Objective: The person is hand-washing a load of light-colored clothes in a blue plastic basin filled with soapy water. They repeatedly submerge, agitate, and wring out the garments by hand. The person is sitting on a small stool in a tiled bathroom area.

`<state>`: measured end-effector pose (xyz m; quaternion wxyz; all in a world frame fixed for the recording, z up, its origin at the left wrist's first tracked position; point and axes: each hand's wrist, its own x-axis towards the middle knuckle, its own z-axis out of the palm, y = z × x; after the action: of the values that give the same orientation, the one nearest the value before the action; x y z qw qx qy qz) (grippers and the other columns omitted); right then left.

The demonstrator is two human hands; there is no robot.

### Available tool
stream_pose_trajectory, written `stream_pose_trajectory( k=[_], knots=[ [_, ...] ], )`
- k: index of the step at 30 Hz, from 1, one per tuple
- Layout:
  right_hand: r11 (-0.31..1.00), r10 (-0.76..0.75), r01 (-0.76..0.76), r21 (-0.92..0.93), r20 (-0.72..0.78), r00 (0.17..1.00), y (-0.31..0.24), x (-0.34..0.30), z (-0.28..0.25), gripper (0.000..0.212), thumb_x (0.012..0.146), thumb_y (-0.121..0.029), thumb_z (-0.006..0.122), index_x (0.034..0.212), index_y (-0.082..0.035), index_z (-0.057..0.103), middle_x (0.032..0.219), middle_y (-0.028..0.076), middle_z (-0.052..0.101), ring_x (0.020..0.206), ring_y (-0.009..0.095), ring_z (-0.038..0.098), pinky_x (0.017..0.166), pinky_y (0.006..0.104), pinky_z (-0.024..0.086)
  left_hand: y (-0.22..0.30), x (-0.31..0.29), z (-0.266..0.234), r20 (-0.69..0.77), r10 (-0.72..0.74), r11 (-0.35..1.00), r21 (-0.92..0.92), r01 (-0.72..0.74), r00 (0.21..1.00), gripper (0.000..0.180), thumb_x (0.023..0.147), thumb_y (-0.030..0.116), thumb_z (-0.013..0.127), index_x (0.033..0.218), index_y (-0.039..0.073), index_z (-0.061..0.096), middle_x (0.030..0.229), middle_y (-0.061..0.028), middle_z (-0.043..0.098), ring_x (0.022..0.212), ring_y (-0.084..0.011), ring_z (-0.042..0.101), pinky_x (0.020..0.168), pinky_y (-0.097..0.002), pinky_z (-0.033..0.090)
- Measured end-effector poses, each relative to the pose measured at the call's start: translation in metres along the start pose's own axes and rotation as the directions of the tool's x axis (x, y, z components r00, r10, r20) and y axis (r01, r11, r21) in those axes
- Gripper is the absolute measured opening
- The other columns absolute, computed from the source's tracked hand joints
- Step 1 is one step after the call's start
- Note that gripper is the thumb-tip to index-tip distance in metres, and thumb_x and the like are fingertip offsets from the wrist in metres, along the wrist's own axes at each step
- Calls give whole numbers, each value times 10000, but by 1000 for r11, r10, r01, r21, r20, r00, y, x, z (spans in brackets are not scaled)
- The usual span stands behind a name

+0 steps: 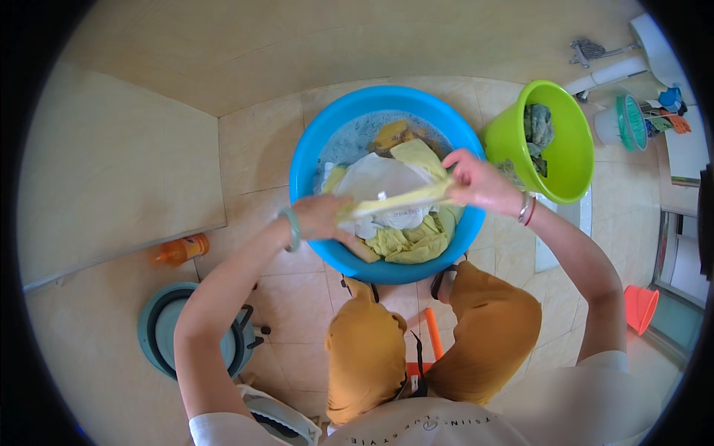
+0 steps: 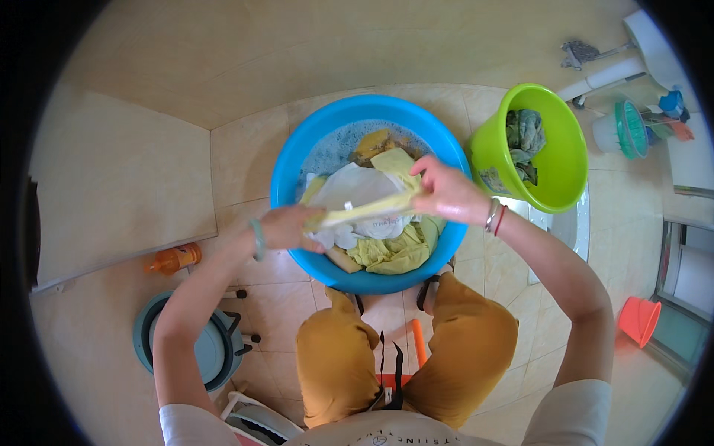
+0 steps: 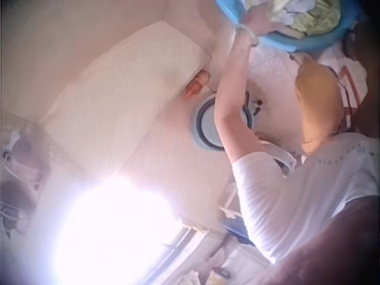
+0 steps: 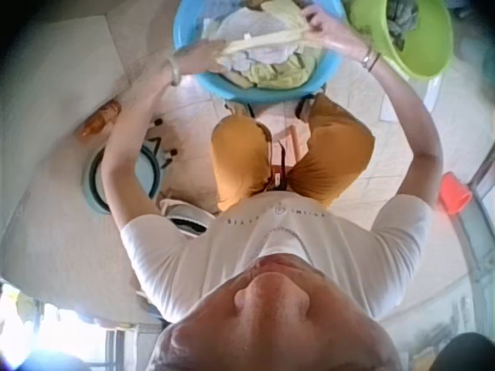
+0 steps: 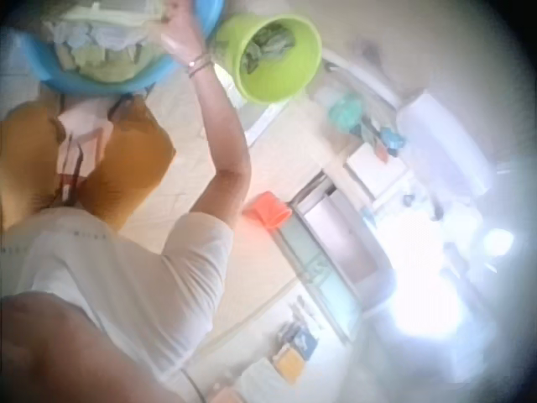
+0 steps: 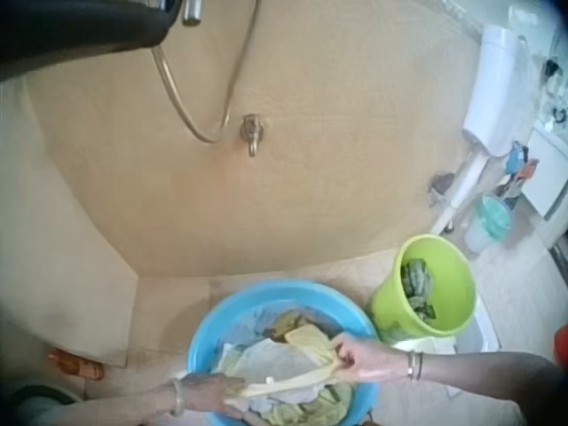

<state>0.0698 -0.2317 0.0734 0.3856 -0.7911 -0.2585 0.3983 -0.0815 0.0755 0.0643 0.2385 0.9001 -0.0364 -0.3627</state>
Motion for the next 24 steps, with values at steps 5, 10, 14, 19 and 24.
stream_pose_trajectory(
  k=[5, 10, 14, 19, 24],
  knots=[
    [734, 76, 89, -673, 213, 974, 54, 31, 47, 575, 738, -377, 750, 1185, -76, 550, 917, 122, 618, 795, 312, 595, 718, 390, 484, -34, 52, 46, -209, 3, 992, 122, 23, 978, 203, 792, 289, 708, 968, 194, 741, 1139, -118, 603, 1028, -315, 576, 902, -378, 452],
    [517, -366, 288, -806, 96, 926, 93, 84, 65, 348, 863, -329, 643, 1140, -122, 604, 1007, 88, 616, 934, 255, 591, 822, 355, 464, -80, 103, 36, -619, 335, 930, 99, -353, 710, 252, 843, 296, 678, 1070, 187, 691, 1158, -67, 617, 1031, -239, 602, 877, -357, 474],
    [666, 36, 26, 745, -67, 997, 76, 143, 30, 330, 960, -234, 543, 1185, 7, 527, 1078, 43, 608, 960, 121, 586, 848, 274, 490, -91, 131, 12, -237, -96, -155, -956, -250, 967, 436, 944, 302, 577, 1323, 107, 481, 1313, -63, 540, 1206, -211, 510, 1013, -384, 412],
    [981, -178, 152, -122, -241, 954, 91, 219, 36, 665, 865, -424, 645, 1394, -96, 411, 1314, 154, 550, 1176, 291, 562, 979, 356, 448, -86, 212, 36, -458, -217, -182, -849, -497, 862, 599, 911, 251, 642, 1412, 78, 363, 1327, -98, 516, 1214, -211, 502, 1030, -362, 410],
    [940, 4, -62, -335, -169, 986, 143, 236, 70, 877, 787, -578, 635, 1464, -139, 289, 1270, 226, 563, 1178, 404, 532, 999, 436, 426, -88, 250, 78, -443, -290, 427, -853, -300, 848, 925, 735, 314, 808, 1440, 13, 289, 1336, -154, 508, 1237, -264, 487, 1040, -342, 390]
  ],
)
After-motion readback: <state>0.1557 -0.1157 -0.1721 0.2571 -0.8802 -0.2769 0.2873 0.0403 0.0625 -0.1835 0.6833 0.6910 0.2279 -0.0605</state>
